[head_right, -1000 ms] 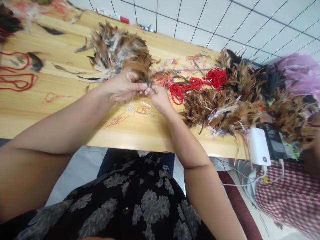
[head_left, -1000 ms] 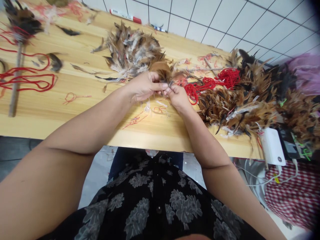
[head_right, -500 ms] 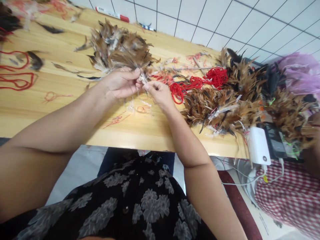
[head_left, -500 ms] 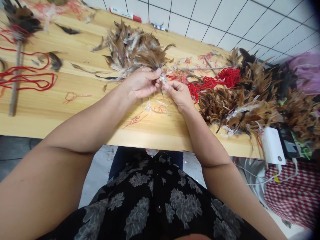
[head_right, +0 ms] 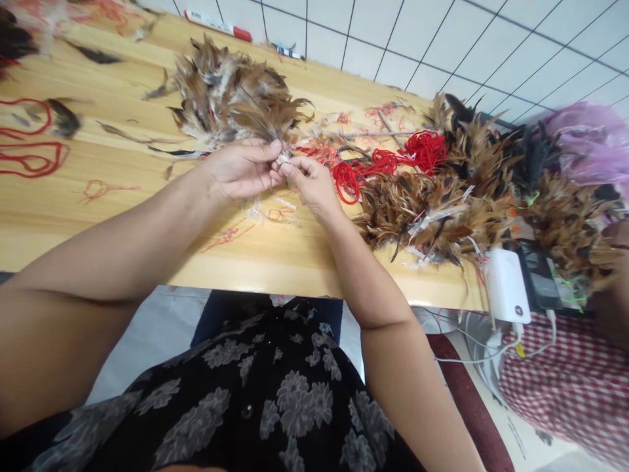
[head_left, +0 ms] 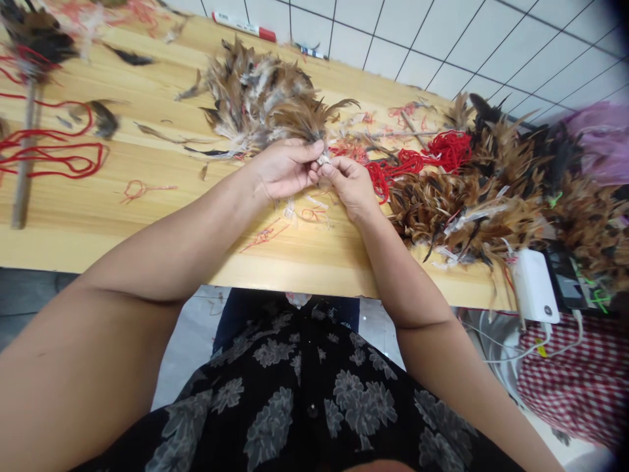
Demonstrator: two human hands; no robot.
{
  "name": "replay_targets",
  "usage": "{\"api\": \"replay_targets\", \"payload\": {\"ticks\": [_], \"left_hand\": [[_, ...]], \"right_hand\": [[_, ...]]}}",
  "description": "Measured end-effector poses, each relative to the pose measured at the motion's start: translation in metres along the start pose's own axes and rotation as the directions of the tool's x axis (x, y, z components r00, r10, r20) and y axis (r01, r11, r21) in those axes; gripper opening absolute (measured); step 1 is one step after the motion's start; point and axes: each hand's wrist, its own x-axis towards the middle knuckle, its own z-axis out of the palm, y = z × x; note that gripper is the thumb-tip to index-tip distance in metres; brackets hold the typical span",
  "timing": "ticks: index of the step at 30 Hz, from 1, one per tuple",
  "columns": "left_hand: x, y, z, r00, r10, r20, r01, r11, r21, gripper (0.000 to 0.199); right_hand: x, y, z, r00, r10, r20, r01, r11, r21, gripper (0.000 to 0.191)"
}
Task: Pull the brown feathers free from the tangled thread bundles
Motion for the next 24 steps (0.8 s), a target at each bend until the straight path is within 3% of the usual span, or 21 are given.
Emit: {"api": "replay_targets", "payload": {"ticks": [5,12,17,24], "left_hand": [[-0.001,0.001,0.001,1.0,-0.014,-0.023,0.014,1.0,-0.004,0.048],[0.002,0.005,-0.003,0.998,0.064,-0.019,-0.064,0.998,-0.026,0.047],[0.007,0.0,-0.009,0.998,0.047,0.029,-0.046,0.999,-0.028,0.043],[0.0,0.0,-0.002,1.0,0.016,0.023,-0.016,1.0,-0.009,0.049]], "right_hand": [[0.0,-0.001,0.001,1.0,-0.004,-0.017,0.004,1.0,-0.015,0.06],[-0.004,-0.007,0.0,1.0,-0.012,-0.027,0.011,0.999,-0.031,0.063],[-0.003,-0.008,0.002,0.998,0.011,-0.056,-0.012,1.0,-0.023,0.063],[-0.004,-0.012,0.007,0.999,0.025,-0.048,-0.025,1.0,-0.004,0.065]]}}
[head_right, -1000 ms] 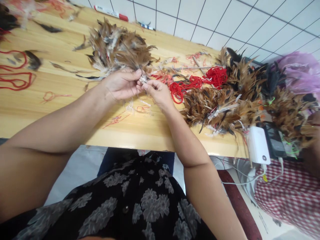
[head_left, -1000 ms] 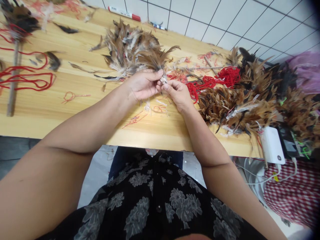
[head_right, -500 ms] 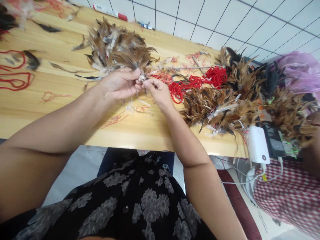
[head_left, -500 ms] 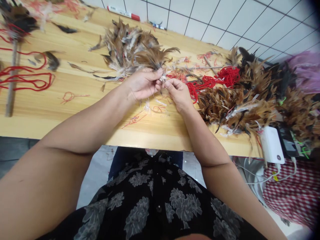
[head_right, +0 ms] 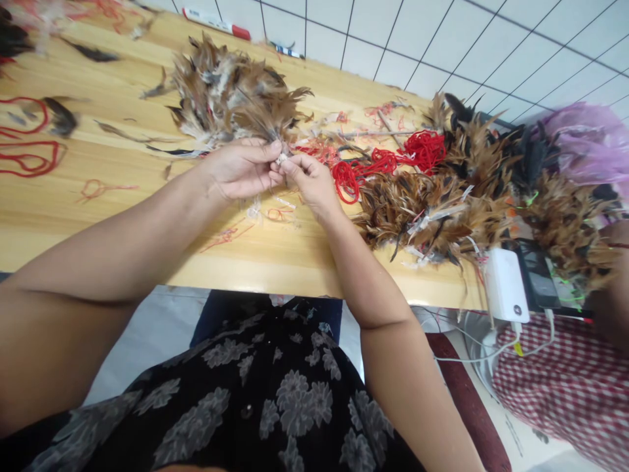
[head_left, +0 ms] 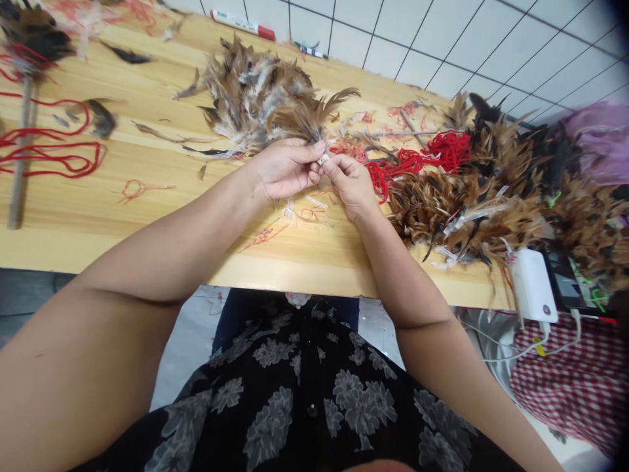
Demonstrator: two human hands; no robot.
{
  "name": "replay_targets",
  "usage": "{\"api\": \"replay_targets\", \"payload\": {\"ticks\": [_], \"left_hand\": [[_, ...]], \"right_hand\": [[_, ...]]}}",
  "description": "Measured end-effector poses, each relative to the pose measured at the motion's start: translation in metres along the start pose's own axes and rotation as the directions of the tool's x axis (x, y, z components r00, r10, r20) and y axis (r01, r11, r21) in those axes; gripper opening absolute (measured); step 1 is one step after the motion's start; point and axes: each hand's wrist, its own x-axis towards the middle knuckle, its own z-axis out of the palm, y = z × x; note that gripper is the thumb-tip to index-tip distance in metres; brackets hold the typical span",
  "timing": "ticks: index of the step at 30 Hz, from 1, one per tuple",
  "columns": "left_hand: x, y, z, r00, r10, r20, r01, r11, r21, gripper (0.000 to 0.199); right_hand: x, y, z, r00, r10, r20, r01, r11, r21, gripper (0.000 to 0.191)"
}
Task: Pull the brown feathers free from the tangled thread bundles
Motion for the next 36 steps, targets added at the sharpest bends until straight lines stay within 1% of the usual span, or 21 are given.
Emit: {"api": "replay_targets", "payload": {"ticks": [3,7,9,14,18,22,24,27,31,33,36], "left_hand": [[0.001,0.002,-0.002,1.0,0.0,-0.01,0.0,1.0,0.013,0.046],[0.005,0.004,-0.005,0.998,0.056,-0.028,-0.055,0.998,0.032,0.044],[0.005,0.003,-0.005,0.998,0.048,-0.029,-0.047,0.997,0.055,0.046],[0.0,0.002,0.0,1.0,-0.017,-0.016,0.018,0.999,0.043,0.05],[-0.002,0.0,0.001,1.0,-0.008,-0.016,0.009,1.0,0.028,0.049],[0.0,-0.001,-0.001,1.0,0.015,-0.025,-0.014,0.999,0.044,0.046],[0.001,0.001,-0.001,0.998,0.041,-0.039,-0.038,0.997,0.064,0.049],[-0.002,0.003,0.004,0.996,0.075,-0.057,-0.07,0.994,0.085,0.053],[-0.006,0.001,0.01,0.995,0.042,-0.088,-0.028,0.988,0.15,0.068],[-0.004,0.0,0.009,0.997,0.023,-0.069,-0.012,0.989,0.146,0.063],[0.001,0.0,0.002,0.998,0.041,-0.039,-0.037,0.994,0.101,0.05]], "right_hand": [[-0.001,-0.002,-0.001,1.0,-0.001,-0.006,0.001,1.0,-0.007,0.069],[-0.002,-0.002,-0.002,1.0,-0.024,-0.013,0.024,1.0,-0.012,0.075],[-0.002,-0.002,-0.002,0.999,-0.032,-0.01,0.031,0.999,-0.009,0.076],[0.001,0.002,-0.003,1.0,-0.009,-0.008,0.009,1.0,-0.02,0.07],[0.004,0.008,-0.004,1.0,-0.021,-0.005,0.021,1.0,-0.022,0.063],[0.004,0.01,-0.004,1.0,-0.006,-0.016,0.006,1.0,-0.027,0.06],[0.003,0.009,-0.005,1.0,-0.007,-0.021,0.007,1.0,-0.028,0.061],[0.002,0.009,-0.006,1.0,-0.016,-0.015,0.016,1.0,-0.022,0.062],[0.003,0.011,-0.006,1.0,-0.019,-0.004,0.019,1.0,-0.01,0.064],[0.003,0.011,-0.005,1.0,-0.005,-0.003,0.005,1.0,-0.015,0.063],[0.003,0.009,-0.005,1.0,-0.002,-0.016,0.002,1.0,-0.024,0.062]]}}
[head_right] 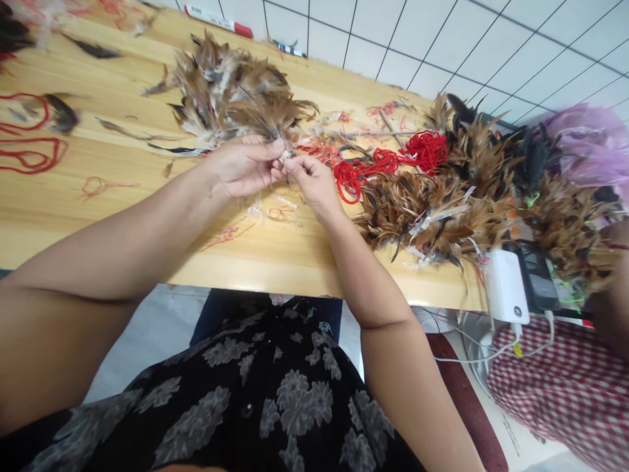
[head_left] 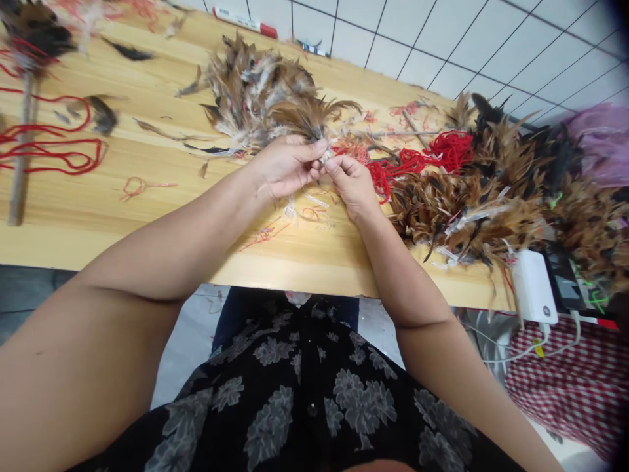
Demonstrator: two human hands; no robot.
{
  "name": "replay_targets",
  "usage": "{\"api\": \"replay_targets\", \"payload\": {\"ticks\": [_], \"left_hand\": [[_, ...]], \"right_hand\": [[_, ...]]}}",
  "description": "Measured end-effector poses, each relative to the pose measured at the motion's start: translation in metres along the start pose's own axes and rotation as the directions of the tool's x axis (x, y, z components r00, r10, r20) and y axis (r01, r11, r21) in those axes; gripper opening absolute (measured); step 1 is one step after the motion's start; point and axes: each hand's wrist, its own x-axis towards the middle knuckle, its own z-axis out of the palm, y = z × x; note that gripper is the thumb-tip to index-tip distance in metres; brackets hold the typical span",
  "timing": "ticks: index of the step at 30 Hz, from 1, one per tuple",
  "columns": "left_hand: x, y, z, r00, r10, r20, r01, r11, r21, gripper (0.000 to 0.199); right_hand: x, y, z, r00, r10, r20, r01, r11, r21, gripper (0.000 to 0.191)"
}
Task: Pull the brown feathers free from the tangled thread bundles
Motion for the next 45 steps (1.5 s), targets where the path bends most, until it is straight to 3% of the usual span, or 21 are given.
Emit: {"api": "replay_targets", "payload": {"ticks": [4,9,16,26,35,39,45], "left_hand": [[0.004,-0.001,-0.004,0.999,0.02,-0.036,-0.02,1.0,-0.023,0.053],[0.003,-0.003,-0.005,0.999,-0.043,0.003,0.043,0.999,-0.027,0.044],[0.001,0.001,0.0,0.999,0.029,-0.043,-0.032,0.997,-0.069,0.055],[-0.007,-0.007,0.01,0.998,-0.046,-0.041,0.041,0.993,-0.114,0.053],[-0.012,0.002,0.018,0.995,-0.001,-0.099,0.0,1.0,-0.004,0.066],[-0.014,-0.001,0.02,0.997,0.006,-0.074,-0.005,1.0,0.017,0.069],[-0.002,-0.001,0.001,0.997,0.068,-0.024,-0.063,0.986,0.154,0.054]], "right_hand": [[-0.001,-0.001,0.0,1.0,0.003,-0.008,-0.004,1.0,-0.02,0.059],[-0.001,0.0,0.001,1.0,-0.003,0.009,0.003,1.0,0.027,0.062],[-0.001,0.0,0.0,1.0,0.024,-0.014,-0.024,0.999,0.021,0.063],[0.002,0.005,0.002,1.0,0.025,-0.009,-0.025,0.999,0.031,0.066],[0.0,-0.001,0.004,0.999,0.035,-0.02,-0.034,0.999,0.039,0.064],[-0.002,-0.004,0.005,0.998,0.054,-0.012,-0.053,0.996,0.072,0.069],[0.0,0.001,-0.002,0.995,0.097,0.012,-0.098,0.991,0.092,0.068]]}}
